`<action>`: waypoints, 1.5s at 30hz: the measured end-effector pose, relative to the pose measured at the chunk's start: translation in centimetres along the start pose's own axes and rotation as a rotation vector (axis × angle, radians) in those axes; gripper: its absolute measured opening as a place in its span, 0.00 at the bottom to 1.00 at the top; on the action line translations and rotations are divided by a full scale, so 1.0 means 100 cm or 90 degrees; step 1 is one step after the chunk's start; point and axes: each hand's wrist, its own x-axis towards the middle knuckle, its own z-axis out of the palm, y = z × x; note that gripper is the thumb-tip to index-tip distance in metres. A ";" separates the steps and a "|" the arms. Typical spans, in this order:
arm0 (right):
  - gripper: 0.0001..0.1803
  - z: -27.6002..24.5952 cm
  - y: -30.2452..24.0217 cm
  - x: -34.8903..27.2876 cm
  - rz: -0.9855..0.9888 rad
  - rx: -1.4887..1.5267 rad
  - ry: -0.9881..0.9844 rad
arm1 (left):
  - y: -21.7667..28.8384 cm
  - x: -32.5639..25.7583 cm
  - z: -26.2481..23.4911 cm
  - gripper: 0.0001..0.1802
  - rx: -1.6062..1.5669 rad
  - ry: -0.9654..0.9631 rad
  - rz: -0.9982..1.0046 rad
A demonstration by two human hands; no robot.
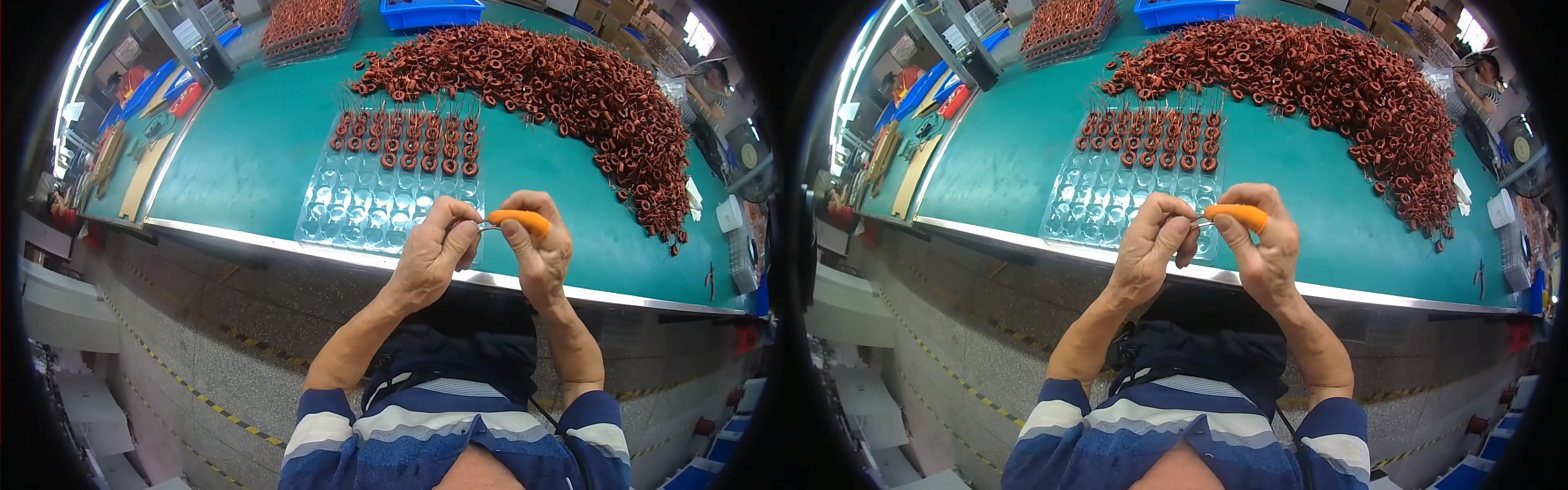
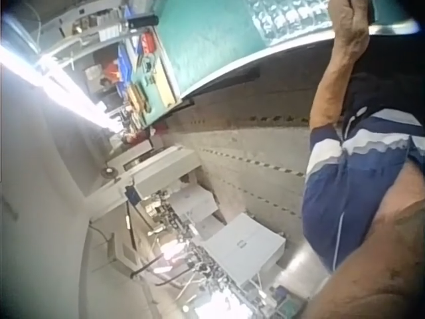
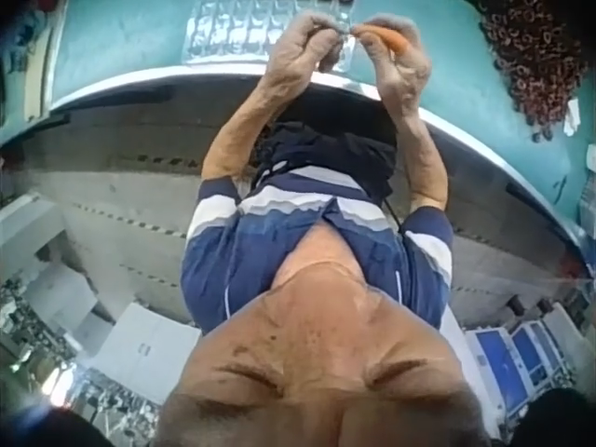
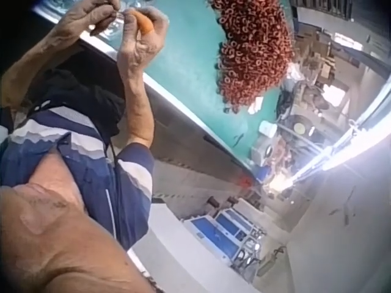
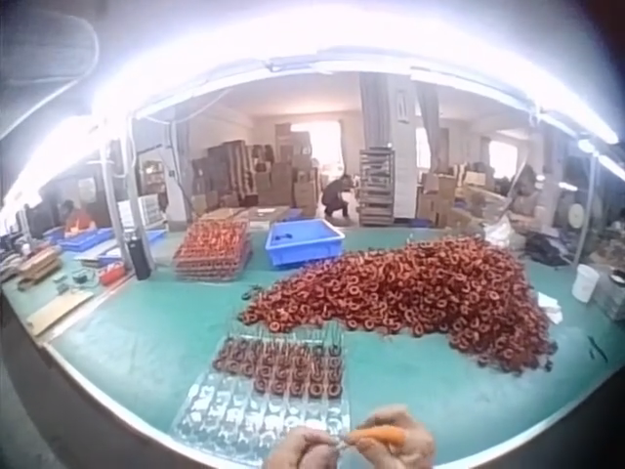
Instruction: Picking up electrical copper coils, inspecting or adjusting them with a needle tool, and placing them into a plastic organizer tray.
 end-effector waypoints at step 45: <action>0.14 0.010 -0.008 -0.010 0.210 0.210 0.027 | 0.010 -0.009 -0.011 0.13 0.159 0.008 0.033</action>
